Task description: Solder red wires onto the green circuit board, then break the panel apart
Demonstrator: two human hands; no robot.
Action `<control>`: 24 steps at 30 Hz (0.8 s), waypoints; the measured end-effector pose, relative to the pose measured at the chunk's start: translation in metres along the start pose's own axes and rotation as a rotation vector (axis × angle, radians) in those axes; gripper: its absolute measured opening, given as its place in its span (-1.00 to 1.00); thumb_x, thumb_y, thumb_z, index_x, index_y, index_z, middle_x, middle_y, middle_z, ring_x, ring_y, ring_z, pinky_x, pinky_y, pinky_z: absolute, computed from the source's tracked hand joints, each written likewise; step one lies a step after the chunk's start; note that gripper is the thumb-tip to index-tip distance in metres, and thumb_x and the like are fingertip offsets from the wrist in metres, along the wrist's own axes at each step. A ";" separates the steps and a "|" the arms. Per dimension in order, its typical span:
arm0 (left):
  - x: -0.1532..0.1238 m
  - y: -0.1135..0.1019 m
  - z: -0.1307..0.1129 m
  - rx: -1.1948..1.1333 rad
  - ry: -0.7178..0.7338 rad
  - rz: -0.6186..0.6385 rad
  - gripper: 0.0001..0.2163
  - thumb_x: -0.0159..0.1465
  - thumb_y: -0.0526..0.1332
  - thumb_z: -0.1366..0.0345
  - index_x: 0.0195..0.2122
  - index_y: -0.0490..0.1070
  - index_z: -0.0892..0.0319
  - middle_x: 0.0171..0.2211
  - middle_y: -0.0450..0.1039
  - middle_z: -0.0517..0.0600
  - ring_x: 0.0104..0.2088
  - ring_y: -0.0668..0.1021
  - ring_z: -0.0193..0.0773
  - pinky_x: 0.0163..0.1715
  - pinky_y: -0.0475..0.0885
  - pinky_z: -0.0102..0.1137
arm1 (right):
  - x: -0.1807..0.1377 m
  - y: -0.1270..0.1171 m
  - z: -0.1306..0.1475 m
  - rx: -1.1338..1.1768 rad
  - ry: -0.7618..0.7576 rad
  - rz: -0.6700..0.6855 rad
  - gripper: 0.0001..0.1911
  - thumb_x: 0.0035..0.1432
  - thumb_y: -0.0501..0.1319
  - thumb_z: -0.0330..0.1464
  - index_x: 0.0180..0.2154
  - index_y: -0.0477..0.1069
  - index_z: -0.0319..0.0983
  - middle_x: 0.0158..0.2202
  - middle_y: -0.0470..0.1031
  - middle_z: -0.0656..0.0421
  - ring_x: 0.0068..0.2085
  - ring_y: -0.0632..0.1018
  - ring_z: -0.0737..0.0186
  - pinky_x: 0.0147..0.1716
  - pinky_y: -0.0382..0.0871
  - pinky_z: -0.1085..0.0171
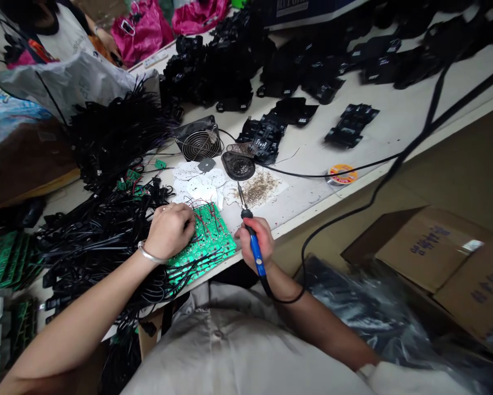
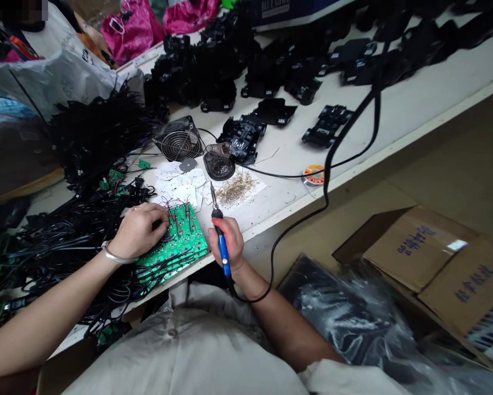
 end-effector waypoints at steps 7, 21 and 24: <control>0.001 0.001 0.003 -0.051 0.000 0.018 -0.84 0.19 0.07 0.37 -0.45 0.42 0.17 -0.26 0.50 0.04 -0.18 0.49 -0.17 -0.09 0.35 -0.25 | 0.001 0.000 0.006 -0.008 -0.090 0.054 -0.71 0.14 0.14 -0.55 -0.07 0.32 -0.24 -0.33 0.41 0.11 -0.32 0.49 0.24 -0.35 0.47 0.24; 0.002 0.003 0.006 -0.082 -0.023 0.001 -0.86 0.16 0.08 0.36 -0.45 0.43 0.16 -0.27 0.48 0.02 -0.20 0.49 -0.18 -0.08 0.38 -0.25 | -0.001 0.002 0.004 -0.009 -0.121 0.049 -0.71 0.14 0.14 -0.55 -0.08 0.32 -0.24 -0.34 0.42 0.10 -0.31 0.48 0.25 -0.34 0.46 0.26; 0.004 0.004 0.004 -0.081 -0.011 0.024 -0.86 0.15 0.08 0.38 -0.42 0.43 0.17 -0.27 0.49 0.04 -0.19 0.50 -0.16 -0.07 0.39 -0.23 | -0.001 0.002 0.005 -0.007 -0.119 0.046 -0.71 0.14 0.14 -0.55 -0.08 0.32 -0.24 -0.33 0.42 0.10 -0.31 0.48 0.25 -0.34 0.46 0.25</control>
Point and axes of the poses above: each hand's wrist, its own x-axis towards the middle knuckle, its own y-axis out of the palm, z = x × y, the point moved 4 cm from there along x, towards the middle knuckle
